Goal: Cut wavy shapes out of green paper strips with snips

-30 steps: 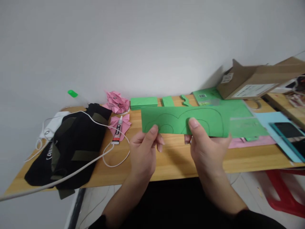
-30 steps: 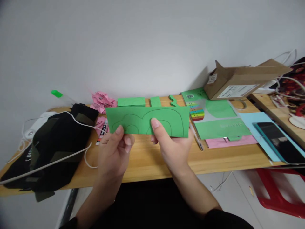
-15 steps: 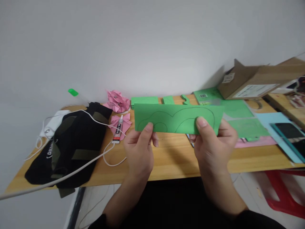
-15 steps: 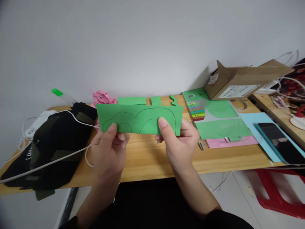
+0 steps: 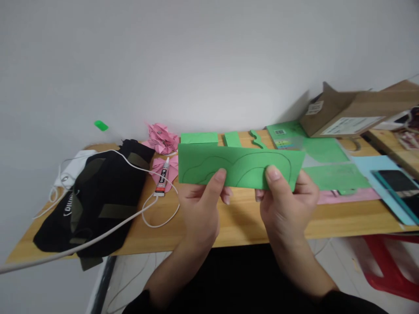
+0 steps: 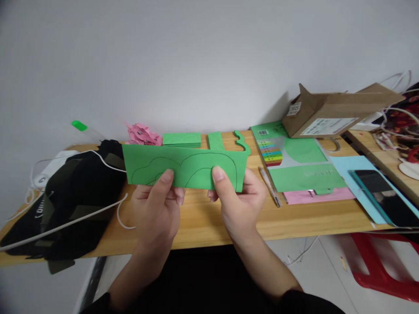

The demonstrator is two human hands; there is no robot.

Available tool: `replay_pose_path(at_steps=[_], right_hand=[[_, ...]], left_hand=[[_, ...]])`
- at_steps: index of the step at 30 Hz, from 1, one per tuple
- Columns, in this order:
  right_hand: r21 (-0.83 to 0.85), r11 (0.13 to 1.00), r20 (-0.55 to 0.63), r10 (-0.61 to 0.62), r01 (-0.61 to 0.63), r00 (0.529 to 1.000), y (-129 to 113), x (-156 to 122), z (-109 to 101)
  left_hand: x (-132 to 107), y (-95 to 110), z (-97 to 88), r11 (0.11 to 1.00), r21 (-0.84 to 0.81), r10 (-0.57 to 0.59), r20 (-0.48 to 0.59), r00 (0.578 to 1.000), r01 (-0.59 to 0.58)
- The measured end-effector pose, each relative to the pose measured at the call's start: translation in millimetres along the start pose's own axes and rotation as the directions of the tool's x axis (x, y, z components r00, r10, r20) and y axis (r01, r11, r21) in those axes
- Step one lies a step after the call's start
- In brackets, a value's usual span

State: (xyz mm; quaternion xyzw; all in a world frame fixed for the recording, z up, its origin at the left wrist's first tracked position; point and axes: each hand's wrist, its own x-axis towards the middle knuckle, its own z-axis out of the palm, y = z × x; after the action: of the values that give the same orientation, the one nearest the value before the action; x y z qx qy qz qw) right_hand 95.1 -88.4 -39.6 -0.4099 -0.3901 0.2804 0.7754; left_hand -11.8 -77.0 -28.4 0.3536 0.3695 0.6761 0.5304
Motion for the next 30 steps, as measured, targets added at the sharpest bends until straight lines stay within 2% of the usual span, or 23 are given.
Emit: replay_pose_path(at_steps=[4, 8, 11, 15, 17, 22, 26, 30], right_hand=[[-0.010, 0.999, 0.013, -0.044, 0.044, 0.999, 2, -4, 5], [0.023, 1.000, 0.023, -0.019, 0.019, 1.000, 3, -8, 8], [0.037, 0.999, 0.052, 0.032, -0.034, 0.998, 4, -5, 4], [0.044, 0.988, 0.166, 0.142, -0.151, 0.976, 5, 6, -6], [0.032, 0.984, 0.178, 0.167, -0.176, 0.970, 6, 11, -9], [0.063, 0.985, 0.129, 0.150, -0.159, 0.980, 11, 12, -8], [0.094, 0.984, 0.082, 0.143, -0.151, 0.986, 16, 5, -3], [0.015, 0.992, 0.107, 0.120, -0.123, 0.987, 22, 8, -9]], left_hand=[[-4, -5, 4.3, 0.999, -0.007, -0.037, 0.081, 0.996, 0.038], [-7, -11, 6.7, 0.998, -0.038, -0.043, 0.162, 0.986, 0.050], [-4, -11, 6.2, 0.999, -0.011, -0.043, 0.159, 0.986, 0.046], [6, -11, 4.8, 0.998, 0.044, -0.048, 0.091, 0.995, 0.044], [12, -12, 4.9, 0.996, 0.082, -0.052, 0.075, 0.996, 0.046], [17, -22, 8.7, 0.990, 0.089, -0.117, 0.094, 0.989, 0.108], [12, -30, 14.8, 0.975, 0.013, -0.219, 0.187, 0.958, 0.220], [12, -34, 17.3, 0.967, -0.002, -0.251, 0.181, 0.951, 0.256]])
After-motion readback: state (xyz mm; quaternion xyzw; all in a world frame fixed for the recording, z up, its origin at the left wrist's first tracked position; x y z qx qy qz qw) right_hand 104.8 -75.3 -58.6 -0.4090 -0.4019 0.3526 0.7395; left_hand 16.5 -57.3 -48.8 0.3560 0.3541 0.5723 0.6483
